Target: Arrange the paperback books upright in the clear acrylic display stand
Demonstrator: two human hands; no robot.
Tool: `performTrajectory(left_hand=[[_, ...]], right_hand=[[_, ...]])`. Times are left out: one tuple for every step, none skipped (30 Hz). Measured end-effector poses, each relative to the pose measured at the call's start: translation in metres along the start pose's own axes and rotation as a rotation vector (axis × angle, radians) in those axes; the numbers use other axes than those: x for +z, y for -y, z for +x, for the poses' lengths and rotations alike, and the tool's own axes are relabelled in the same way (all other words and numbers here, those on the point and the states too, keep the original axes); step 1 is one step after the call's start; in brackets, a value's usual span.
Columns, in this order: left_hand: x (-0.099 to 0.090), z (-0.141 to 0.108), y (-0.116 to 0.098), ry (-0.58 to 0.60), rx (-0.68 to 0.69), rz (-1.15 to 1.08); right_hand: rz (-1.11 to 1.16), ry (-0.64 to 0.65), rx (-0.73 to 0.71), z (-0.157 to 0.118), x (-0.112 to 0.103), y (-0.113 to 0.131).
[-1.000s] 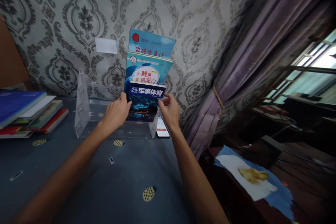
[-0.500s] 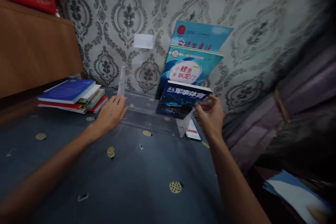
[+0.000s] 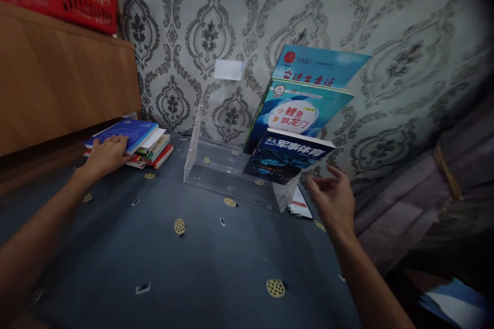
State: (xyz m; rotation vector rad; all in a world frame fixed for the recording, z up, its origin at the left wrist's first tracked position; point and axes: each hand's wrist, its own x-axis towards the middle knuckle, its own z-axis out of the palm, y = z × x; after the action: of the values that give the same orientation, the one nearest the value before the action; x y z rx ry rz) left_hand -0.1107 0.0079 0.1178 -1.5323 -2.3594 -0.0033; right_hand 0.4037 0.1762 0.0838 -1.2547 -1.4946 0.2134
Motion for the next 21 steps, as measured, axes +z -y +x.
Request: performTrajectory(left_hand=[[-0.001, 0.0, 0.003, 0.016, -0.001, 0.001], [-0.002, 0.0, 0.005, 0.026, -0.003, 0.002], [-0.002, 0.0, 0.007, 0.033, 0.004, -0.001], [-0.003, 0.0, 0.009, 0.042, 0.017, -0.004], [-0.003, 0.0, 0.011, 0.053, 0.026, -0.008], [-0.003, 0.0, 0.013, 0.063, 0.033, -0.01], [-0.004, -0.002, 0.015, 0.072, 0.039, -0.009], [-0.005, -0.004, 0.015, 0.077, 0.045, -0.004], [-0.007, -0.006, 0.015, 0.076, 0.05, 0.004], [-0.01, -0.01, 0.013, 0.073, 0.055, 0.017], [-0.014, -0.015, 0.01, 0.071, 0.055, 0.037], [-0.018, -0.021, 0.004, 0.074, 0.047, 0.061], [-0.024, -0.028, -0.003, 0.081, 0.043, 0.085], [-0.029, -0.036, -0.011, 0.098, 0.033, 0.11], [-0.034, -0.044, -0.022, 0.114, 0.029, 0.126], [-0.037, -0.054, -0.033, 0.133, 0.057, 0.131], [-0.039, -0.064, -0.044, 0.153, 0.102, 0.12], [-0.039, -0.074, -0.056, 0.17, 0.158, 0.096], [-0.036, -0.084, -0.068, 0.178, 0.225, 0.059], [-0.032, -0.094, -0.081, 0.18, 0.297, 0.001], [-0.027, -0.103, -0.093, 0.166, 0.339, -0.073]], right_hand=[[-0.003, 0.014, 0.005, -0.005, -0.001, -0.002], [-0.007, 0.034, 0.01, -0.011, -0.002, -0.003], [-0.013, 0.058, 0.013, -0.017, -0.002, -0.005], [-0.023, 0.084, 0.013, -0.024, -0.003, -0.008], [-0.033, 0.113, 0.013, -0.032, -0.004, -0.01], [-0.04, 0.142, 0.012, -0.04, -0.004, -0.013], [-0.041, 0.173, 0.008, -0.048, -0.005, -0.015], [-0.038, 0.208, 0.002, -0.057, -0.004, -0.016], [-0.032, 0.244, -0.008, -0.066, -0.004, -0.017], [-0.026, 0.284, -0.023, -0.075, -0.003, -0.015], [-0.02, 0.332, -0.045, -0.084, -0.001, -0.013], [-0.014, 0.386, -0.07, -0.092, 0.002, -0.009], [-0.007, 0.446, -0.099, -0.1, 0.005, -0.003], [0.005, 0.506, -0.133, -0.107, 0.008, 0.003], [0.018, 0.562, -0.171, -0.114, 0.012, 0.01], [0.03, 0.61, -0.21, -0.12, 0.016, 0.016], [0.039, 0.649, -0.248, -0.125, 0.02, 0.021], [0.044, 0.684, -0.281, -0.13, 0.024, 0.025], [0.045, 0.713, -0.309, -0.134, 0.028, 0.028], [0.042, 0.738, -0.329, -0.138, 0.031, 0.029], [0.036, 0.757, -0.344, -0.142, 0.033, 0.029]])
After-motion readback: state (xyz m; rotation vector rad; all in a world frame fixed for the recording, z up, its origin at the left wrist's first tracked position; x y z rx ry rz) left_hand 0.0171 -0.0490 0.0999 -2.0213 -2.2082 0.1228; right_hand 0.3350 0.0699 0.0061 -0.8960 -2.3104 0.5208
